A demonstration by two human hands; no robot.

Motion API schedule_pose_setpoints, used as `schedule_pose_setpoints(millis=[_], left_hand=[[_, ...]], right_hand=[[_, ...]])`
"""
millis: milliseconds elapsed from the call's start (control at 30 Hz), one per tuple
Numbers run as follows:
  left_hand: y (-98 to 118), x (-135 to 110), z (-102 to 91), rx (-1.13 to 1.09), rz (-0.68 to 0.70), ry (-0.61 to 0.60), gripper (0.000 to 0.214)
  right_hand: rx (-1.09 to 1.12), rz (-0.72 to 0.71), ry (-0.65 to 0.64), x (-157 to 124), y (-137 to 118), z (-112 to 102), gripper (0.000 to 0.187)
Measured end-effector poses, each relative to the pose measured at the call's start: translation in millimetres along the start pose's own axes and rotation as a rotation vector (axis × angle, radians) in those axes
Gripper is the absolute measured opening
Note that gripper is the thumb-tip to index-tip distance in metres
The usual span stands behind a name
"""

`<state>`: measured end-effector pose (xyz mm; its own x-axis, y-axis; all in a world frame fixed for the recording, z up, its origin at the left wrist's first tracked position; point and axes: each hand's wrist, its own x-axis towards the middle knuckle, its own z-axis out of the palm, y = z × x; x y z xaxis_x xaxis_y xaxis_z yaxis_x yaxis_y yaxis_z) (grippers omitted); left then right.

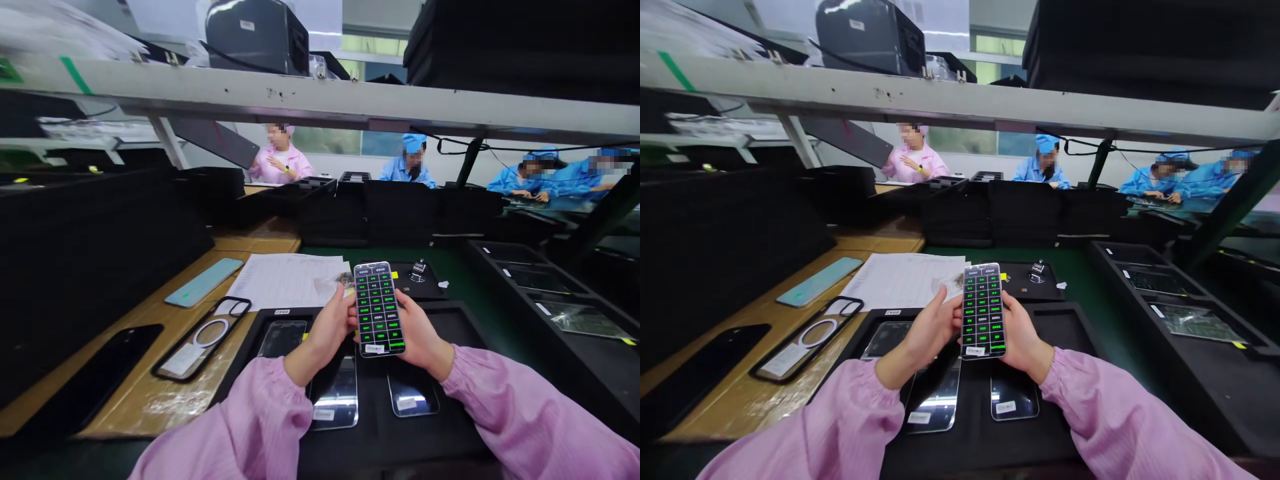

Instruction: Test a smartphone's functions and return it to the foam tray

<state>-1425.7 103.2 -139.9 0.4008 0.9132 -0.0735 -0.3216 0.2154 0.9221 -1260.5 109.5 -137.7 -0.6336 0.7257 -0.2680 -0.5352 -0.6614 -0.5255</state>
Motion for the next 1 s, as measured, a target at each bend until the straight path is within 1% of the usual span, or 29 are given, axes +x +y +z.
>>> schedule_pose_setpoints(millis=[200,300,400,467,667,833,1000], left_hand=[[0.9,-1.7,1.5,-0.045,-0.001,0.007,0.072],[0.9,-1.9,0.8,-0.064,-0.012,0.014,0.072],[1.1,-2.1,0.7,-0.071,-0.017,0.010,0.071],[1.4,-2.3,1.0,-0.068,-0.012,0.002,0.069],[1.0,-2.9,0.8,-0.046,-0.001,0.006,0.067],[0.9,-3.3,1.4,-0.026,-0.006,0.003,0.071],[1.2,-4.0,2.0,-0.005,-0.015,0.012,0.072]], right_hand=[[0.005,-0.026,0.015,1.3,0.0,-4.3,0.062],[-0.011,-0.028,0.013,0.8,-0.5,-2.5,0.062],[-0.013,-0.042,0.042,-0.5,-0.2,-0.2,0.062],[-0.006,-0.051,0.056,-0.9,0.2,-0.2,0.061],[-0.043,-0.077,0.046,-0.2,0.4,-4.4,0.057],[-0.037,-0.082,0.104,-1.7,-0.1,-0.2,0.055],[-0.030,-0.098,0.103,-2.4,0.3,1.8,0.054]])
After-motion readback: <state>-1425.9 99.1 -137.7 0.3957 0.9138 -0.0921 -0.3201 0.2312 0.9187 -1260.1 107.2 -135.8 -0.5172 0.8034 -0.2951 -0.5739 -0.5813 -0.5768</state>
